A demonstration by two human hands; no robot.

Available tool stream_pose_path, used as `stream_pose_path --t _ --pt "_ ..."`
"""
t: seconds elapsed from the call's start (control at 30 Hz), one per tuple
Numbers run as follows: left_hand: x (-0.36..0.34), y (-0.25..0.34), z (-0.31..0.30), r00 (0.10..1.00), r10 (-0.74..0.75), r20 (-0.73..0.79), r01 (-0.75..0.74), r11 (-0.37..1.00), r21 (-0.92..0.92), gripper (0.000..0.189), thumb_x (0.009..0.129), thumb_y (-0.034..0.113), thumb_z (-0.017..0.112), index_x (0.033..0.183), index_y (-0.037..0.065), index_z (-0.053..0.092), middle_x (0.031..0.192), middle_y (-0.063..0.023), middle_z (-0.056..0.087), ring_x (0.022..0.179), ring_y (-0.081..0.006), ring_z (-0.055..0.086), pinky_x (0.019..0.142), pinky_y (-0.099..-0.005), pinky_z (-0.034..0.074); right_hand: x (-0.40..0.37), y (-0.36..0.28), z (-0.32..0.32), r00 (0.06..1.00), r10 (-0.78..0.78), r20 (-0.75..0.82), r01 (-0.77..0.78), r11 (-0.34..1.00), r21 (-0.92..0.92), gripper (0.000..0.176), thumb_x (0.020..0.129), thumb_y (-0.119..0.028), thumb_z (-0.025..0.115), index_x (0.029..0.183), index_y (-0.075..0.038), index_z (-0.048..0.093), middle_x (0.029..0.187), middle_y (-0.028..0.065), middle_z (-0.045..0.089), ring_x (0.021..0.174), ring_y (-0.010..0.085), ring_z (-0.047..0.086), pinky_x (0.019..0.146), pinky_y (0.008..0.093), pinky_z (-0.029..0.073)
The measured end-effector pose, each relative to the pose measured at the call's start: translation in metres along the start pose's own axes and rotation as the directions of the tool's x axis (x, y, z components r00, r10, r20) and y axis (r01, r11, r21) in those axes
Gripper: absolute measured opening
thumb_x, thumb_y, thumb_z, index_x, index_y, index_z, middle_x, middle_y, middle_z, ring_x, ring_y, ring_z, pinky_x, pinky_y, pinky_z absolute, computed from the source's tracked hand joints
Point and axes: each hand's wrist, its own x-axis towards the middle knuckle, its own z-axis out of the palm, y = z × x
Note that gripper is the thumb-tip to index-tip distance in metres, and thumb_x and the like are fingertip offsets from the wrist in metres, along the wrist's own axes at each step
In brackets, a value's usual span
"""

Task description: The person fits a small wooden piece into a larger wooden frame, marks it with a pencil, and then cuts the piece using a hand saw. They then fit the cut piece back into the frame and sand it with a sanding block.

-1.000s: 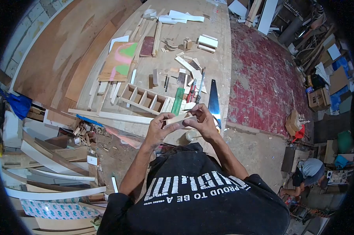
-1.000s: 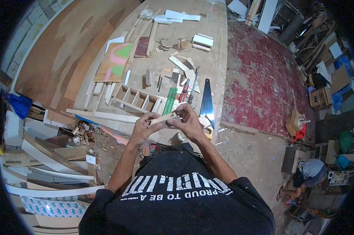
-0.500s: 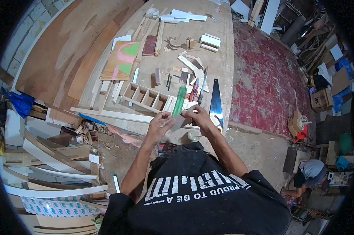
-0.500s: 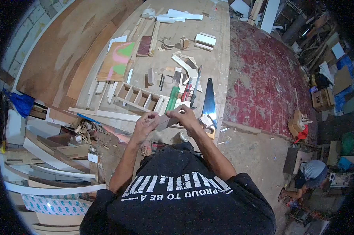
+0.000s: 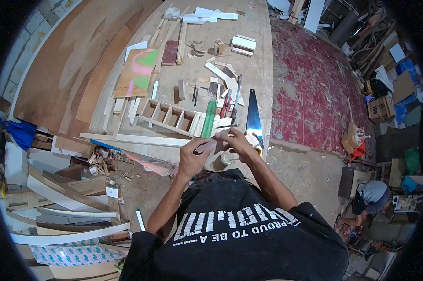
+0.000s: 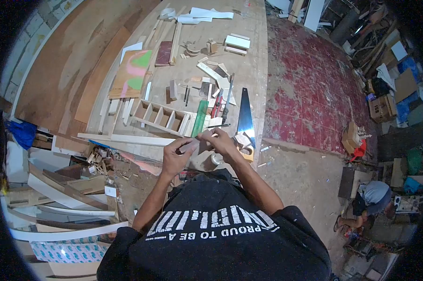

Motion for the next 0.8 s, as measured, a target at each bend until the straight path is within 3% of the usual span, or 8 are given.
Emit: stream_pose_path --t 0.13,0.2,0.23,0.33,0.37,0.53,0.63,0.8 --pt "-0.001 -0.015 -0.001 0.993 -0.084 0.081 0.089 0.994 -0.069 0.022 0.087 0.005 0.07 0.108 -0.003 0.068 0.097 -0.009 0.07 0.088 -0.012 0.065 0.077 -0.0258 0.052 0.001 0.009 -0.002 0.992 -0.118 0.044 0.12 0.992 -0.035 0.054 0.079 -0.033 0.081 0.114 -0.001 0.058 0.095 0.015 0.069 0.086 0.0192 0.066 0.075 0.0294 0.051" --pt "0.002 -0.027 -0.001 0.958 -0.259 0.127 0.281 0.937 -0.209 0.016 0.088 0.008 0.07 0.1 -0.002 0.069 0.091 -0.0107 0.07 0.083 -0.0116 0.065 0.073 -0.0268 0.052 0.01 0.019 0.001 0.989 -0.131 0.066 0.131 0.991 0.005 0.055 0.079 -0.031 0.081 0.117 0.0 0.055 0.097 0.0152 0.069 0.089 0.0194 0.065 0.077 0.0303 0.051" --pt "0.005 -0.028 -0.006 0.909 -0.358 0.214 0.404 0.882 -0.242 0.02 0.089 0.009 0.071 0.104 -0.003 0.069 0.089 -0.0089 0.07 0.08 -0.01 0.064 0.072 -0.0257 0.051 0.014 0.023 0.003 0.986 -0.147 0.082 0.144 0.989 0.047 0.057 0.08 -0.029 0.081 0.12 0.001 0.053 0.098 0.0155 0.069 0.091 0.0196 0.065 0.078 0.0311 0.051" --pt "0.018 -0.072 -0.015 0.861 -0.431 0.268 0.492 0.841 -0.228 0.026 0.089 0.009 0.072 0.11 -0.004 0.068 0.09 -0.0072 0.07 0.079 -0.0099 0.063 0.071 -0.0252 0.051 0.023 0.024 0.011 0.98 -0.191 0.059 0.192 0.981 -0.002 0.061 0.082 -0.029 0.079 0.126 0.002 0.05 0.106 0.0187 0.067 0.097 0.0219 0.065 0.081 0.0326 0.052" --pt "0.026 -0.087 -0.022 0.839 -0.467 0.279 0.539 0.784 -0.309 0.031 0.087 0.008 0.073 0.114 -0.006 0.066 0.09 -0.0061 0.07 0.079 -0.0107 0.064 0.071 -0.0255 0.051 0.032 0.03 0.013 0.976 -0.22 0.014 0.22 0.975 -0.038 0.063 0.085 -0.031 0.077 0.13 0.002 0.049 0.113 0.0212 0.065 0.103 0.0246 0.063 0.084 0.034 0.051" --pt "0.075 -0.135 -0.05 0.814 -0.573 0.09 0.563 0.743 -0.362 0.031 0.087 0.005 0.071 0.116 -0.007 0.065 0.096 -0.0085 0.07 0.083 -0.0128 0.064 0.074 -0.0252 0.051 0.046 0.03 0.002 0.981 -0.192 0.0 0.192 0.981 -0.03 0.057 0.089 -0.032 0.073 0.13 0.002 0.052 0.118 0.0201 0.064 0.109 0.0262 0.061 0.093 0.037 0.047" --pt "0.104 -0.157 -0.058 0.813 -0.583 -0.005 0.575 0.803 -0.155 0.03 0.089 0.006 0.067 0.116 -0.007 0.065 0.1 -0.0111 0.069 0.089 -0.0161 0.065 0.077 -0.0265 0.051 0.049 0.034 -0.011 0.983 -0.182 -0.01 0.182 0.982 -0.055 0.053 0.089 -0.028 0.072 0.128 0.001 0.054 0.115 0.0178 0.065 0.105 0.024 0.062 0.092 0.0359 0.047" --pt "0.126 -0.176 -0.06 0.841 -0.54 0.025 0.538 0.829 -0.153 0.029 0.089 0.005 0.067 0.115 -0.008 0.065 0.099 -0.012 0.07 0.089 -0.017 0.066 0.078 -0.0278 0.052 0.052 0.044 -0.026 0.987 -0.146 -0.06 0.145 0.989 -0.021 0.046 0.088 -0.026 0.072 0.123 0.0 0.058 0.11 0.0152 0.067 0.103 0.0216 0.062 0.089 0.0335 0.047"
